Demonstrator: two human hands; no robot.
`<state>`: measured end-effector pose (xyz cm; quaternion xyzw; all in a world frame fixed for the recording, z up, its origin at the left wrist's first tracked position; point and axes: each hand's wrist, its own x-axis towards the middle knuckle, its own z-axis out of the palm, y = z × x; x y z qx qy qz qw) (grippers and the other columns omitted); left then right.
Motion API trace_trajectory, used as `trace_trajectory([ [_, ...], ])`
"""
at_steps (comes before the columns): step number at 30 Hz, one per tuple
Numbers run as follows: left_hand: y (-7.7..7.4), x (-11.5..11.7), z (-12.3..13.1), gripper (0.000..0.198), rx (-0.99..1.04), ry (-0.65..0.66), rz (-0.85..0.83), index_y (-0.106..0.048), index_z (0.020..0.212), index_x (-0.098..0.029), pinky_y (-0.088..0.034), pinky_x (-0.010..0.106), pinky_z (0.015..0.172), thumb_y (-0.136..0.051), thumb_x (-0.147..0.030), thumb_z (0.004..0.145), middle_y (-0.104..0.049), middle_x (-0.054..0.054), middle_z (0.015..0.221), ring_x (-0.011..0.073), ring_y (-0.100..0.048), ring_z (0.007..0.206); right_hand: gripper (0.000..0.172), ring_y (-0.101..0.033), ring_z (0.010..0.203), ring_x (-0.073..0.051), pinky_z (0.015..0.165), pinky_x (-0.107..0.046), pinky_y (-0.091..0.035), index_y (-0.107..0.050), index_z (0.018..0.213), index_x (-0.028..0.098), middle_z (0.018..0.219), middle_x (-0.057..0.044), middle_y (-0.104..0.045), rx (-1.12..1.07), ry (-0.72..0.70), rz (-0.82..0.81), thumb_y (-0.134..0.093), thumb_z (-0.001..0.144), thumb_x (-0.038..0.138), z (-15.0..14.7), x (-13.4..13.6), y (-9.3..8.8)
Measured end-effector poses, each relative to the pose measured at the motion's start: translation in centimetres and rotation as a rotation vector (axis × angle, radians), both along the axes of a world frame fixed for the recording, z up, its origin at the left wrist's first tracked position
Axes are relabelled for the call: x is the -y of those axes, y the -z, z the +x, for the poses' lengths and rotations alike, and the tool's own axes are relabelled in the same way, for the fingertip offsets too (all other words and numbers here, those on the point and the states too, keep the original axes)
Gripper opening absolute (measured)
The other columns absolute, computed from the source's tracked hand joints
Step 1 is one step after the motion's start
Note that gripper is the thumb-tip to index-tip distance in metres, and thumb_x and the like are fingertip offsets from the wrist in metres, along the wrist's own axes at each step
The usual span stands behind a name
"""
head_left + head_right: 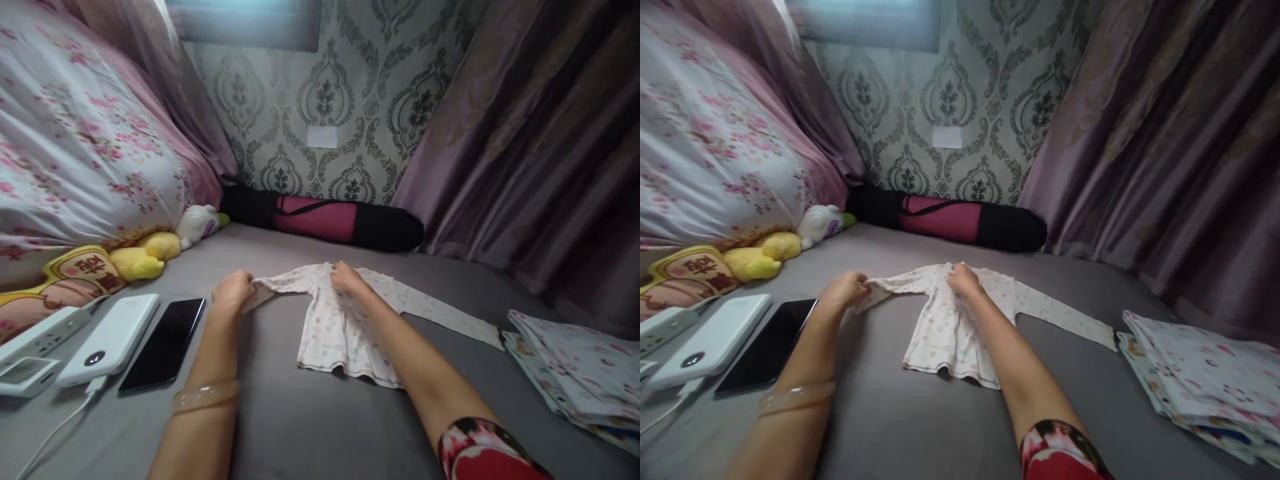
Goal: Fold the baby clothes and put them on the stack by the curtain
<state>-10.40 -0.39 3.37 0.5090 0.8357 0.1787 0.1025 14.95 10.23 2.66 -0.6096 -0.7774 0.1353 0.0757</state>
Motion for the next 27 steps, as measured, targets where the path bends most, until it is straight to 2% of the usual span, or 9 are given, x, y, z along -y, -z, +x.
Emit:
trace_trajectory([
  [3,-0.8,-0.1,0.7,0.038,-0.079,-0.168,0.335,-0.065,0.115,-0.023,-0.049,0.039,0.084,-0.040,-0.024,0.086,-0.064,0.012,0.114,0.0290,-0.063,0.100,0.046,-0.042,0.131,-0.022,0.105,-0.032,-0.032,-0.047,0.137,0.017,0.142,-0.010,-0.048,-0.047,-0.030,0.060,-0.032,0.094,0.026,-3.4,-0.1,1.0],
  [5,-0.3,-0.4,0.7,0.043,-0.078,-0.189,0.472,-0.063,0.118,-0.018,-0.047,0.036,0.091,-0.035,-0.017,0.086,-0.058,0.013,0.124,0.0269,-0.060,0.107,0.048,-0.031,0.138,-0.022,0.110,-0.037,-0.023,-0.041,0.141,0.018,0.149,-0.009,-0.038,-0.069,-0.056,0.074,-0.024,0.097,0.030,-4.6,0.2,2.1],
  [8,1.6,-1.1,0.2,0.043,0.023,-0.220,0.363,-0.066,0.111,-0.008,-0.044,0.034,0.096,-0.039,-0.010,0.077,-0.056,0.019,0.124,0.0281,-0.057,0.111,0.054,-0.016,0.143,-0.024,0.114,-0.046,-0.010,-0.034,0.145,0.017,0.155,-0.010,-0.026,-0.057,-0.098,0.051,-0.019,0.098,0.040,-5.4,0.7,4.0],
  [12,3.4,-1.9,-0.7,0.038,0.180,-0.272,0.230,-0.069,0.102,-0.007,-0.044,0.039,0.096,-0.042,-0.018,0.078,-0.063,0.020,0.110,0.0320,-0.056,0.111,0.060,-0.011,0.144,-0.025,0.113,-0.048,-0.002,-0.030,0.147,0.016,0.156,-0.012,-0.021,-0.021,-0.104,0.062,-0.015,0.097,0.047,-5.6,1.0,5.3],
  [15,3.4,-2.0,-0.8,0.043,0.188,-0.302,0.241,-0.065,0.111,-0.007,-0.042,0.041,0.099,-0.040,-0.027,0.082,-0.065,0.019,0.108,0.0326,-0.054,0.113,0.061,-0.011,0.144,-0.026,0.113,-0.048,-0.002,-0.030,0.147,0.016,0.156,-0.012,-0.021,-0.015,-0.104,0.055,-0.015,0.097,0.047,-5.6,1.0,5.3],
  [19,3.5,-1.7,-0.8,0.059,0.114,-0.343,0.299,-0.046,0.132,-0.001,-0.038,0.041,0.104,-0.047,-0.021,0.077,-0.060,0.022,0.115,0.0327,-0.043,0.126,0.060,-0.011,0.144,-0.026,0.113,-0.049,-0.003,-0.031,0.147,0.015,0.156,-0.013,-0.022,-0.010,-0.097,0.060,-0.020,0.096,0.044,-5.7,0.9,5.1],
  [23,3.8,-1.9,-1.2,0.067,0.141,-0.363,0.213,-0.038,0.135,0.005,-0.039,0.042,0.103,-0.050,-0.026,0.077,-0.055,0.027,0.122,0.0360,-0.046,0.123,0.058,-0.011,0.144,-0.028,0.113,-0.051,-0.003,-0.030,0.148,0.019,0.157,-0.012,-0.020,0.006,-0.106,0.023,-0.022,0.096,0.043,-5.7,0.9,4.8],
  [25,3.8,-2.1,-1.3,0.065,0.143,-0.322,0.200,-0.038,0.138,0.000,-0.040,0.043,0.102,-0.048,-0.028,0.080,-0.056,0.024,0.123,0.0354,-0.050,0.120,0.057,-0.011,0.144,-0.029,0.113,-0.052,-0.003,-0.030,0.148,0.024,0.157,-0.010,-0.019,0.004,-0.112,0.008,-0.022,0.096,0.044,-5.6,0.9,4.7],
  [27,3.8,-2.4,-1.4,0.056,0.154,-0.278,0.193,-0.047,0.135,-0.009,-0.041,0.042,0.100,-0.044,-0.025,0.082,-0.060,0.018,0.119,0.0331,-0.054,0.116,0.057,-0.009,0.144,-0.029,0.112,-0.052,-0.002,-0.030,0.148,0.026,0.158,-0.009,-0.018,-0.005,-0.116,0.000,-0.020,0.096,0.046,-5.5,0.9,4.6],
])
